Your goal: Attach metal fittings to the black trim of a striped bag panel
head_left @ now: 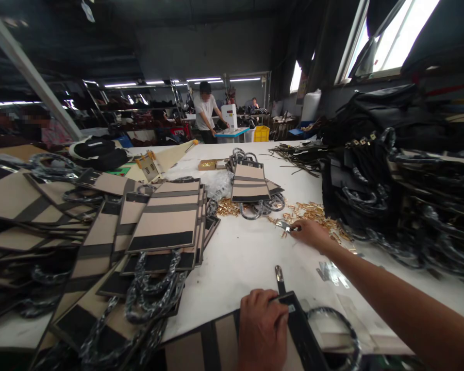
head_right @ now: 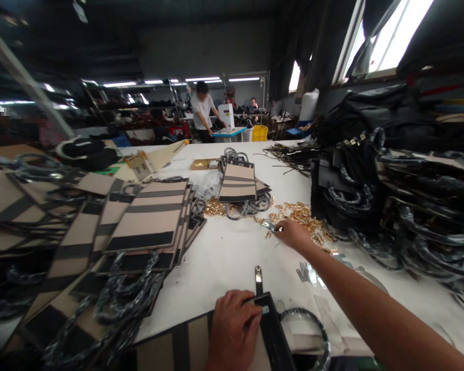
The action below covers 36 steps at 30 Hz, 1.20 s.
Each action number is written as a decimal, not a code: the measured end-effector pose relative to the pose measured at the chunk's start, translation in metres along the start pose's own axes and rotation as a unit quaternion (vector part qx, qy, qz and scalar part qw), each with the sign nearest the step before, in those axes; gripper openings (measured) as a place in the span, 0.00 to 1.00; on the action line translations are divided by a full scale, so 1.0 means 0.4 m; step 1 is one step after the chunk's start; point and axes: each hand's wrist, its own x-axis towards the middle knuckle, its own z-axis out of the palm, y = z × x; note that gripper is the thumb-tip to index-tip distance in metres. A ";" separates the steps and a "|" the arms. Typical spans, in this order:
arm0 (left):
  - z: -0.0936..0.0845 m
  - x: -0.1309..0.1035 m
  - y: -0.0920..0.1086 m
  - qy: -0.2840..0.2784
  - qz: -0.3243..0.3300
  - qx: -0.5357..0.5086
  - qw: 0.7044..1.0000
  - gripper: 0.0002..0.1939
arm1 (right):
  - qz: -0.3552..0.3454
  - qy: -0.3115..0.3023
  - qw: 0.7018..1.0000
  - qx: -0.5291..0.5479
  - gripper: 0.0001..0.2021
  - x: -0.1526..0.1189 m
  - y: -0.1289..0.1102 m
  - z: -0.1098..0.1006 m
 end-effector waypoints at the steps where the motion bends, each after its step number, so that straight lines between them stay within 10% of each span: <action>1: -0.002 0.001 0.001 -0.003 -0.002 -0.001 1.000 0.12 | 0.000 0.002 1.000 0.000 0.15 0.004 0.003 0.003; 15: -0.003 -0.007 0.015 0.020 -0.005 0.008 1.000 0.12 | -0.071 0.097 0.992 0.043 0.15 -0.096 -0.010 -0.081; 21: -0.020 0.007 0.060 -0.015 -0.022 0.010 1.000 0.07 | -0.124 -0.065 0.979 0.148 0.15 -0.340 0.007 -0.129; 27: -0.004 0.006 0.050 -0.014 -0.004 0.030 0.999 0.05 | -0.180 -0.243 0.928 0.219 0.13 -0.579 -0.006 -0.047; 36: -0.002 0.003 0.047 -0.007 0.007 0.037 0.999 0.05 | -0.071 -0.170 0.957 0.223 0.15 -0.619 -0.031 0.031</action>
